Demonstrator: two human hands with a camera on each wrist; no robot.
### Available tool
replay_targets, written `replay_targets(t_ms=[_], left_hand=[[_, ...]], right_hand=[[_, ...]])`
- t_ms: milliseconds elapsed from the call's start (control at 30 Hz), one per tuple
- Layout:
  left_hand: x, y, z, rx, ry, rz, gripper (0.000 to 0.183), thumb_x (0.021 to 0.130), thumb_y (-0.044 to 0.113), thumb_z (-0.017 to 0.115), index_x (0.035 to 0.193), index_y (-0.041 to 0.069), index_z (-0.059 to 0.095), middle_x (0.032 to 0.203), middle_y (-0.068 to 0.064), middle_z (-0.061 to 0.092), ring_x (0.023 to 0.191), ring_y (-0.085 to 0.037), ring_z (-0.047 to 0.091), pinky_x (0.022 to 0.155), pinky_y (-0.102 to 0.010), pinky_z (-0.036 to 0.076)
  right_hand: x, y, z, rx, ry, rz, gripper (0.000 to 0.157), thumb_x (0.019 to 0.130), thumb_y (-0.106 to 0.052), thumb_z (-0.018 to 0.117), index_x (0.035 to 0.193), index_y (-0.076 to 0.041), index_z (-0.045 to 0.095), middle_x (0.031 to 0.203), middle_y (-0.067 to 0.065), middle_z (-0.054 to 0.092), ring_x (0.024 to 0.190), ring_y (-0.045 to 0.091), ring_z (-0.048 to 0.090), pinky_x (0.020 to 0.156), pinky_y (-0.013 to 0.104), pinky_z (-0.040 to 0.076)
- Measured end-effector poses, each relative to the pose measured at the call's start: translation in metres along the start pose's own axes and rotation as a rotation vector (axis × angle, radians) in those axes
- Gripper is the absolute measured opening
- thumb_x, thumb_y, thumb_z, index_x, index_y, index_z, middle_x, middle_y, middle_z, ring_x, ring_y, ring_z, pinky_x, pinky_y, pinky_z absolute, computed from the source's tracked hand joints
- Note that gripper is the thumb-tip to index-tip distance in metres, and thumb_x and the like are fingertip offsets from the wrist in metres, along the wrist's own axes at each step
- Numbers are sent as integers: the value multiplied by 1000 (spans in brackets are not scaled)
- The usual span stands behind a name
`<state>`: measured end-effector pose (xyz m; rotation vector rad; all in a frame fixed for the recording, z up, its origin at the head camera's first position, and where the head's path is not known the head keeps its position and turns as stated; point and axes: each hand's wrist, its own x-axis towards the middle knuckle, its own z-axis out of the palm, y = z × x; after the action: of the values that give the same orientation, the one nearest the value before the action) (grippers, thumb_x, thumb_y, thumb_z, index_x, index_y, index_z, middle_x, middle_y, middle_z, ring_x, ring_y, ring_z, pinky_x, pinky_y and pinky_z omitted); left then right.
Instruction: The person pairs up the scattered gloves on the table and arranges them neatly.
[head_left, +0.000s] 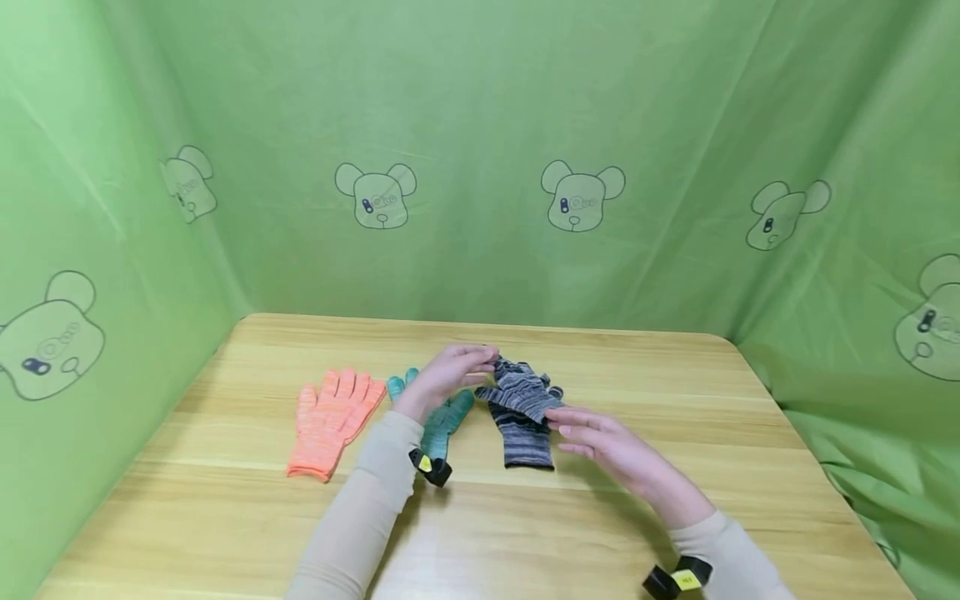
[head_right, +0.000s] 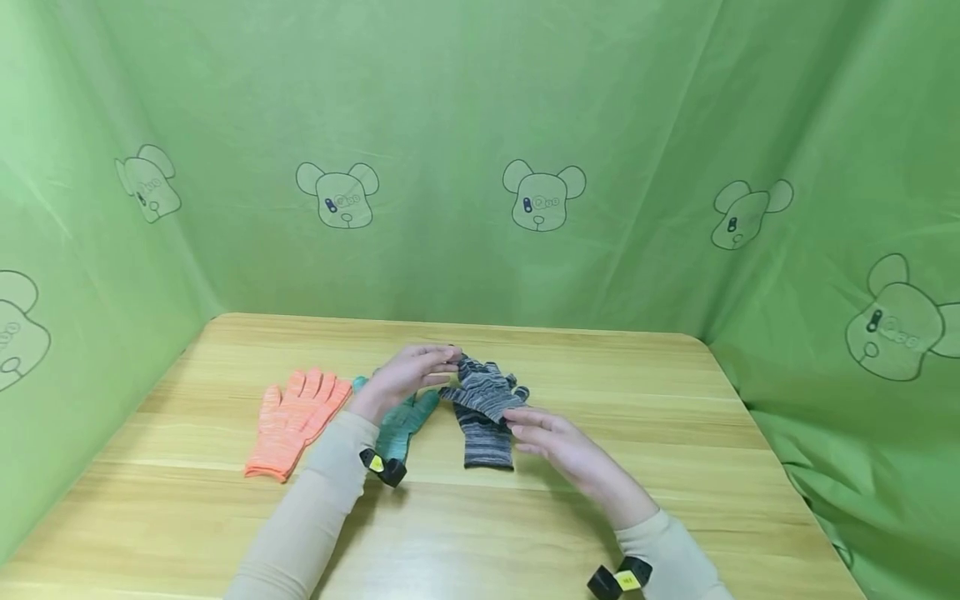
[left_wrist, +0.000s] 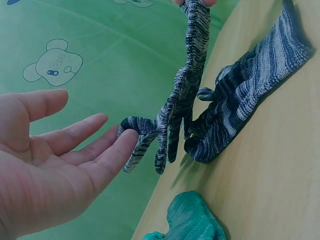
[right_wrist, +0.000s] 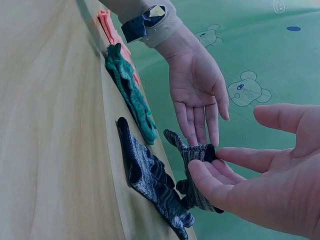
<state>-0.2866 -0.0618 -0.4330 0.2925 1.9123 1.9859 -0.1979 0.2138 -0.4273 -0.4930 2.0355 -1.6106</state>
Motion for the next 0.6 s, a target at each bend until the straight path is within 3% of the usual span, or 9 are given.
replay_targets(t_ms=[267, 433, 500, 600], left_hand=[[2, -3, -1, -12, -18, -4, 46, 103, 18, 46, 141, -8, 42, 148, -22, 44, 135, -38, 44, 118, -50, 34], [2, -5, -1, -29, -21, -12, 46, 103, 17, 45, 141, -8, 41, 149, -23, 42, 135, -40, 43, 118, -52, 33], [2, -5, -1, -27, -16, -17, 45, 103, 18, 45, 141, -7, 42, 149, -23, 41, 135, -40, 43, 117, -52, 35], [0, -4, -2, -16, -8, -27, 46, 103, 20, 46, 142, -3, 43, 151, -22, 39, 137, -40, 40, 114, -51, 39]], right_hand=[[1, 3, -1, 2, 1, 4, 59, 100, -24, 49, 146, 10, 30, 157, 28, 19, 143, 47, 25, 113, 31, 41], [0, 4, -1, 11, 4, 8, 61, 101, -24, 48, 146, 11, 29, 156, 30, 22, 142, 49, 24, 108, 23, 43], [-1, 3, -1, 9, 9, 9, 61, 101, -24, 48, 146, 11, 28, 156, 30, 23, 142, 50, 24, 111, 27, 42], [-2, 2, -2, -4, 22, 12, 61, 101, -24, 47, 147, 10, 28, 156, 29, 22, 141, 50, 26, 117, 43, 36]])
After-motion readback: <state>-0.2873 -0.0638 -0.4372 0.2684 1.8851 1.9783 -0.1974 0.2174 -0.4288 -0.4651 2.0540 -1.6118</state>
